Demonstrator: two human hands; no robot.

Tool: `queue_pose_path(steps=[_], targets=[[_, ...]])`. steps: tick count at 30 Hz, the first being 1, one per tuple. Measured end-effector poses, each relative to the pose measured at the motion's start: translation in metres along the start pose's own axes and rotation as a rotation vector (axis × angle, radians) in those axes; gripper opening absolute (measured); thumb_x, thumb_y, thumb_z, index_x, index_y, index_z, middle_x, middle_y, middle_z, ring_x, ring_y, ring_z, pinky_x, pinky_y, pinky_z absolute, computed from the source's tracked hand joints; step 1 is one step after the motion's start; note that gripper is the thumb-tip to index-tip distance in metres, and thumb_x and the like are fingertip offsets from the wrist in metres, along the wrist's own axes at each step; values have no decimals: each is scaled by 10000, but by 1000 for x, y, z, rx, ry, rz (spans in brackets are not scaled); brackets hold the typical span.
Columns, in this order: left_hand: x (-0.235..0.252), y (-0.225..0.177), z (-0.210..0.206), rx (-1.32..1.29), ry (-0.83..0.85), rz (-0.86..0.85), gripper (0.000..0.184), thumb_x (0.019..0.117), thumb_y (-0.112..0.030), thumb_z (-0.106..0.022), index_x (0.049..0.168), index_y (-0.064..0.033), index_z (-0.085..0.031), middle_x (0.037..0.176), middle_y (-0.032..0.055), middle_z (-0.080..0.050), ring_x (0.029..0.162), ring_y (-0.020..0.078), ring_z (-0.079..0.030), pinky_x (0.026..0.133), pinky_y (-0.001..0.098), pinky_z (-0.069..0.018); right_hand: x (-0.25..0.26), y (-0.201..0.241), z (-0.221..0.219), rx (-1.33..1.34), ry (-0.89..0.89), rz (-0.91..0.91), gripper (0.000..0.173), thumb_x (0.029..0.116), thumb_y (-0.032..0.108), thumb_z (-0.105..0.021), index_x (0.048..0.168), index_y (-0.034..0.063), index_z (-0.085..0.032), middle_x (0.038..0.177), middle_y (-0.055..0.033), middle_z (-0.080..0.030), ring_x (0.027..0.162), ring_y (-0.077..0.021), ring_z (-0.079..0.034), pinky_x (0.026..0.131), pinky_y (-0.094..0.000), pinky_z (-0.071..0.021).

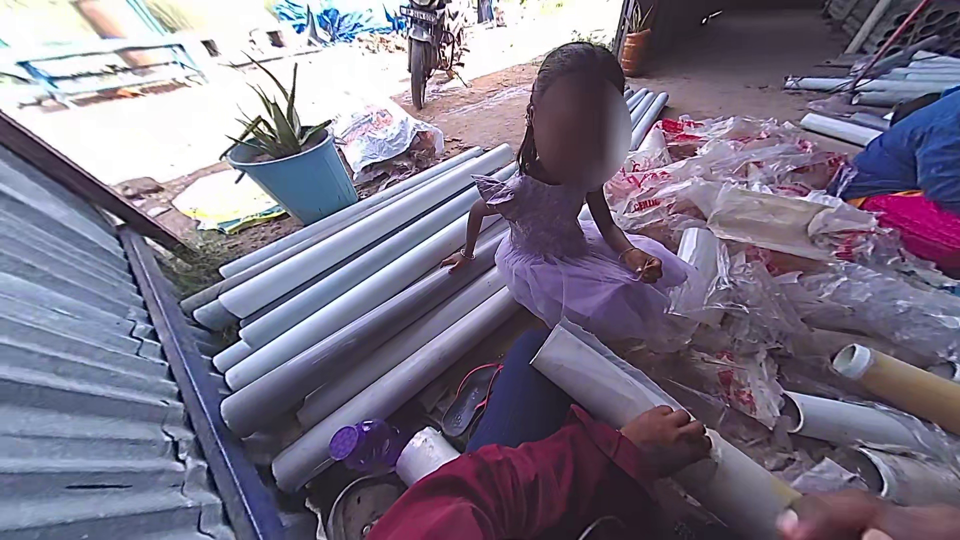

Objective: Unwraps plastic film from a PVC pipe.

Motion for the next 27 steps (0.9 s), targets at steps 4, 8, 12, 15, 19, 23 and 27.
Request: queue_pose_path(steps=[4, 8, 12, 15, 19, 23, 27], targets=[[-1, -1, -6, 85, -89, -20, 116, 889, 18, -672, 929, -5, -778, 948, 122, -759, 909, 264, -735, 812, 368, -579, -37, -81, 80, -989, -438, -561, 319, 1076, 122, -432, 1173, -102, -637, 834, -132, -693, 646, -154, -611, 623, -358, -511], [9, 0, -7, 61, 143, 90, 175, 972, -92, -631, 966, -1, -781, 1022, 150, -746, 986, 306, -724, 907, 455, -556, -80, -146, 139, -1229, -554, -959, 357, 1076, 139, -436, 1271, -84, -637, 1090, -360, -683, 1035, -542, -659, 886, -713, -454], [30, -5, 0, -143, 616, 260, 273, 1048, 24, -444, 1187, 123, -657, 1339, 269, -609, 1265, 425, -582, 970, 558, -493, -111, -189, 160, -1383, -586, -1066, 371, 1068, 146, -417, 1279, -51, -650, 1199, -340, -675, 1162, -531, -633, 946, -697, -446], [49, -8, 13, -247, 836, 376, 346, 1089, -3, -347, 1328, 146, -547, 1449, 300, -524, 1345, 451, -523, 1059, 573, -448, -112, -187, 154, -1416, -679, -957, 381, 1076, 144, -404, 1266, -84, -643, 1172, -354, -677, 1144, -547, -638, 941, -705, -446], [70, -10, 17, 68, 1171, 365, 371, 1096, -69, -373, 1388, 113, -513, 1419, 292, -550, 1340, 417, -535, 1059, 537, -455, -115, -189, 153, -1414, -724, -892, 359, 1074, 125, -417, 1225, -88, -664, 1154, -363, -678, 1119, -562, -644, 914, -720, -452], [78, -4, 12, 18, 1272, 392, 429, 1087, -235, -488, 1323, 107, -598, 1408, 317, -556, 1349, 462, -514, 1089, 599, -415, -118, -191, 156, -1372, -747, -882, 360, 1071, 142, -436, 1236, -76, -670, 1150, -349, -687, 1112, -553, -648, 910, -725, -447], [77, -7, 12, 58, 1247, 294, 346, 1087, -159, -442, 1277, 50, -641, 1336, 247, -622, 1254, 397, -598, 1030, 547, -476, -118, -193, 160, -1331, -740, -971, 365, 1075, 175, -453, 1266, -52, -667, 1178, -343, -681, 1133, -541, -642, 923, -724, -437]])
Point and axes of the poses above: each hand's wrist, its own x-axis towards the middle knuckle, its own z-axis out of the back of the hand, y = z × x, the point moved 5 cm from there along x, towards the middle knuckle
